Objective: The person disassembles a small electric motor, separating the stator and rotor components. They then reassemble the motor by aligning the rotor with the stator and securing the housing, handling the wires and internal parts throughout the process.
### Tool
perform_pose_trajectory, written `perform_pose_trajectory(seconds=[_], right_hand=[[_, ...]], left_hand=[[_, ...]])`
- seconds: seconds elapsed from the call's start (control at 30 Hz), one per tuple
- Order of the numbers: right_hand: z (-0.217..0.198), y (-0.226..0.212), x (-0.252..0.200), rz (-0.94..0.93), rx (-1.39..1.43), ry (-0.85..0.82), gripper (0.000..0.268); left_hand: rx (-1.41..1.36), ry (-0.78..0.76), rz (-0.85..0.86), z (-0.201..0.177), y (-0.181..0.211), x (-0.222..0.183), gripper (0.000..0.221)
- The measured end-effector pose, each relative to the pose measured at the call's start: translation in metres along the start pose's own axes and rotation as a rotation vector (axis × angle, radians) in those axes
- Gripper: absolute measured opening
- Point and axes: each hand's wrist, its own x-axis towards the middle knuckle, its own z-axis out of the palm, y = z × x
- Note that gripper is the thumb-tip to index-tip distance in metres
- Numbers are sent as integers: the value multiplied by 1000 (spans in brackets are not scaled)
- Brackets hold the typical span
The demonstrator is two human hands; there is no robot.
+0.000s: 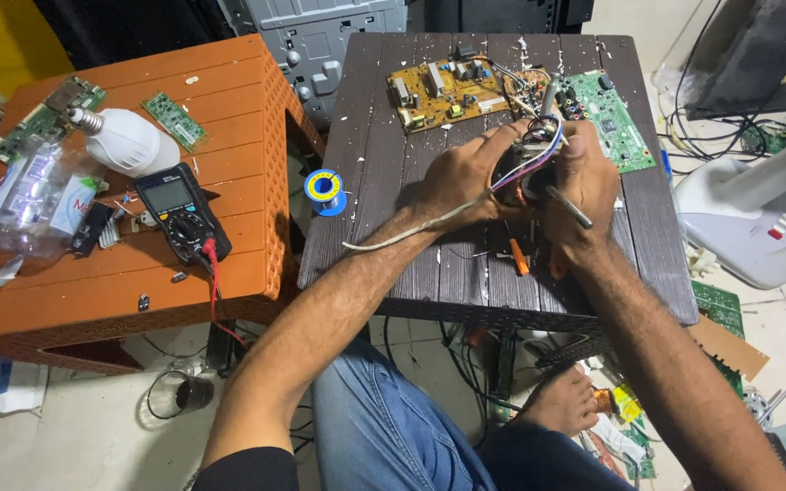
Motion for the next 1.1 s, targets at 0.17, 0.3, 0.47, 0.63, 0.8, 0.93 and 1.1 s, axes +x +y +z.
perform_pose_trajectory(seconds=[0.17, 0.3, 0.47, 0.63, 0.8, 0.93, 1.1], right_hand=[[0, -1, -1, -88, -6, 3, 61], [4, 10, -2, -108, -4, -2, 57], [8, 14, -3, -113, -73, 6, 50], [6, 5, 0, -98, -55, -3, 59], [-3, -24, 7, -130, 3, 13, 81], [-20, -25, -5, -362, -7, 141, 77], [-34, -21, -44, -281, 8, 26, 45]], left_hand=[[-69, -56, -26, -5, 9, 1, 89], [-68, -107, -57, 4, -3, -1, 93], [-162, -100, -82, 1, 7, -2, 90], [-150, -100, -41, 0, -2, -1, 89], [-157, -82, -25, 1, -5, 1, 90], [-31, 30, -1, 6, -11, 3, 98], [28, 84, 52, 26, -34, 2, 92]])
